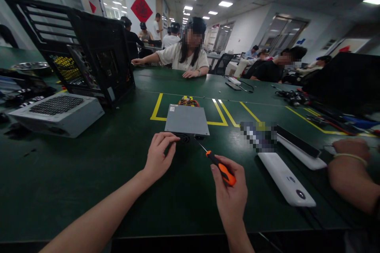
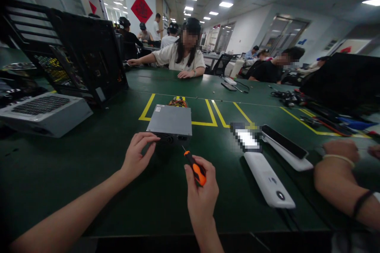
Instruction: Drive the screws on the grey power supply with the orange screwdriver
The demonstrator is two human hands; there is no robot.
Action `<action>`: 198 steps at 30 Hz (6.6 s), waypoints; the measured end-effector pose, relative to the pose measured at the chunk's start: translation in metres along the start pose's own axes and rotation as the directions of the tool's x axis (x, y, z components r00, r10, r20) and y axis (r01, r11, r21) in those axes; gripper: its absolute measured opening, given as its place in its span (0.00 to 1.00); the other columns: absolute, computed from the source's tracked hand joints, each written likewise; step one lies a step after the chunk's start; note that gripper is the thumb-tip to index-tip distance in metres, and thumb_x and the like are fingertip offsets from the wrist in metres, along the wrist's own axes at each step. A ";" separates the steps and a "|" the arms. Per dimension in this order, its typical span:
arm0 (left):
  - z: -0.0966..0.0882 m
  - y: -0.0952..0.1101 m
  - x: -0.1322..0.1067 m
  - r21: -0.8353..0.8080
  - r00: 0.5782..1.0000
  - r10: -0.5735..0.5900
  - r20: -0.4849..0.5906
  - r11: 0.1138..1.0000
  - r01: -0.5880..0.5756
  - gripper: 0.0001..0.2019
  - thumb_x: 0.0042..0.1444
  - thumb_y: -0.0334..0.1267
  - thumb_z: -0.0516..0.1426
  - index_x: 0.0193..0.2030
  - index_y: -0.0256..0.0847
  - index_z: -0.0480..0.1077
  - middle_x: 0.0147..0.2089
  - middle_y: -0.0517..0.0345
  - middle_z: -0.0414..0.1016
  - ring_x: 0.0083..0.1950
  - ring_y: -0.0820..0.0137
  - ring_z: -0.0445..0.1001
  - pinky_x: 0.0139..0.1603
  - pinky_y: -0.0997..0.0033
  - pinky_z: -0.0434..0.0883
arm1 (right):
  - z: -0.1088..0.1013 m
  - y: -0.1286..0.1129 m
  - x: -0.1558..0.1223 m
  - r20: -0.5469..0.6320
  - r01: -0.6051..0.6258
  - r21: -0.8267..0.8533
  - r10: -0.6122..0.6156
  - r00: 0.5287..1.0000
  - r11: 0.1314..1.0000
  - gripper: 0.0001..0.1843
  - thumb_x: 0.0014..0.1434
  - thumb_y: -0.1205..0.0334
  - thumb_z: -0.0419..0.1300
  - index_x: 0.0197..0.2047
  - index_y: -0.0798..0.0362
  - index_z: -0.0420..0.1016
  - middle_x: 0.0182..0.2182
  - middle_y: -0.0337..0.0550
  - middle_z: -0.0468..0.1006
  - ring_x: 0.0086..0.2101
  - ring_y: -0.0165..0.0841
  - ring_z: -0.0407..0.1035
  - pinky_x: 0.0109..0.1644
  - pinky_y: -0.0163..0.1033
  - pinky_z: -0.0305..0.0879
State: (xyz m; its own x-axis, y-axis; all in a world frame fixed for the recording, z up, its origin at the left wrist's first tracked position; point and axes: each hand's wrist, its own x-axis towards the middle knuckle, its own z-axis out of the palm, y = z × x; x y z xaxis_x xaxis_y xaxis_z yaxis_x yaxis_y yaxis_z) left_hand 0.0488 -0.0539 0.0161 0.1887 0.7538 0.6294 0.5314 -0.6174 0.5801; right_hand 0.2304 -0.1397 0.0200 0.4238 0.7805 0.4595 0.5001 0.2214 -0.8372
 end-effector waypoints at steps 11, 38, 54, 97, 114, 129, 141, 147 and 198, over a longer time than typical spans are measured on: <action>0.008 -0.016 0.007 0.446 0.983 0.134 0.122 0.878 -0.175 0.20 0.58 0.32 0.47 0.58 0.45 0.58 0.63 0.54 0.56 0.64 0.62 0.51 0.62 0.54 0.50 | -0.005 -0.007 0.014 0.334 0.506 -0.079 -0.455 0.825 0.859 0.04 0.55 0.69 0.54 0.34 0.52 0.62 0.41 0.47 0.68 0.42 0.35 0.67 0.43 0.43 0.67; 0.000 -0.010 0.014 0.518 0.979 0.064 0.195 0.841 -0.158 0.21 0.57 0.35 0.49 0.58 0.48 0.58 0.58 0.52 0.61 0.57 0.59 0.58 0.52 0.55 0.61 | -0.007 0.036 0.040 0.438 0.917 0.083 -0.841 0.318 0.390 0.12 0.54 0.57 0.54 0.38 0.57 0.65 0.34 0.51 0.71 0.30 0.31 0.67 0.28 0.35 0.67; 0.004 -0.015 0.007 0.392 0.989 0.083 0.126 0.911 -0.127 0.21 0.57 0.33 0.49 0.58 0.48 0.58 0.59 0.53 0.59 0.60 0.61 0.55 0.56 0.54 0.58 | -0.006 0.035 0.027 0.345 0.921 -0.029 -0.861 0.373 0.387 0.12 0.48 0.66 0.60 0.37 0.53 0.64 0.39 0.48 0.66 0.35 0.31 0.66 0.33 0.34 0.69; 0.014 -0.029 0.019 0.511 0.977 0.173 0.124 0.833 -0.212 0.23 0.57 0.32 0.48 0.60 0.45 0.56 0.61 0.53 0.59 0.63 0.63 0.54 0.63 0.52 0.49 | 0.014 0.030 0.028 0.446 0.958 0.019 -0.860 0.248 0.287 0.10 0.52 0.70 0.58 0.39 0.54 0.67 0.51 0.54 0.65 0.52 0.43 0.59 0.47 0.50 0.68; 0.011 -0.025 0.018 0.471 0.981 0.147 0.130 0.861 -0.191 0.22 0.57 0.31 0.48 0.60 0.42 0.56 0.62 0.53 0.58 0.63 0.65 0.53 0.64 0.55 0.48 | 0.015 0.033 0.024 0.407 0.944 -0.053 -0.857 0.318 0.325 0.14 0.52 0.73 0.57 0.43 0.54 0.66 0.49 0.53 0.67 0.47 0.40 0.61 0.41 0.44 0.70; 0.013 -0.027 0.017 0.470 0.983 0.139 0.119 0.864 -0.179 0.23 0.56 0.32 0.48 0.60 0.43 0.55 0.62 0.55 0.58 0.63 0.65 0.53 0.64 0.56 0.48 | 0.013 0.026 0.028 0.373 0.903 -0.033 -0.833 0.409 0.429 0.13 0.55 0.73 0.53 0.45 0.57 0.62 0.43 0.55 0.71 0.38 0.31 0.68 0.35 0.34 0.69; 0.013 -0.027 0.018 0.452 0.983 0.140 0.120 0.873 -0.180 0.23 0.57 0.32 0.48 0.60 0.43 0.55 0.62 0.54 0.58 0.63 0.65 0.53 0.64 0.55 0.47 | 0.013 0.026 0.027 0.328 0.852 0.004 -0.806 0.494 0.524 0.14 0.52 0.74 0.53 0.43 0.57 0.61 0.41 0.53 0.68 0.39 0.35 0.67 0.36 0.39 0.69; 0.013 -0.027 0.017 0.465 0.983 0.139 0.124 0.867 -0.181 0.24 0.56 0.31 0.49 0.60 0.43 0.55 0.62 0.54 0.57 0.63 0.65 0.53 0.64 0.55 0.48 | 0.014 0.029 0.026 0.420 0.857 0.012 -0.781 0.463 0.515 0.09 0.54 0.71 0.54 0.40 0.55 0.63 0.39 0.51 0.70 0.36 0.33 0.68 0.34 0.38 0.68; 0.015 -0.026 0.018 0.460 0.986 0.132 0.104 0.873 -0.165 0.23 0.56 0.31 0.48 0.59 0.43 0.56 0.61 0.54 0.58 0.63 0.65 0.54 0.64 0.56 0.49 | 0.015 0.024 0.026 0.477 0.772 0.083 -0.705 0.525 0.631 0.09 0.55 0.66 0.53 0.41 0.55 0.61 0.42 0.53 0.70 0.42 0.35 0.68 0.36 0.36 0.70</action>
State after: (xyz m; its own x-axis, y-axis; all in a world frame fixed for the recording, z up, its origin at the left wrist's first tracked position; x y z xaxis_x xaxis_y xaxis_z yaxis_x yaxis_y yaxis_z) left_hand 0.0503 -0.0211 0.0045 0.3419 0.6853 0.6430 0.8122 -0.5597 0.1646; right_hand 0.2422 -0.1050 0.0077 -0.4902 0.5324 0.6901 0.5796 0.7905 -0.1982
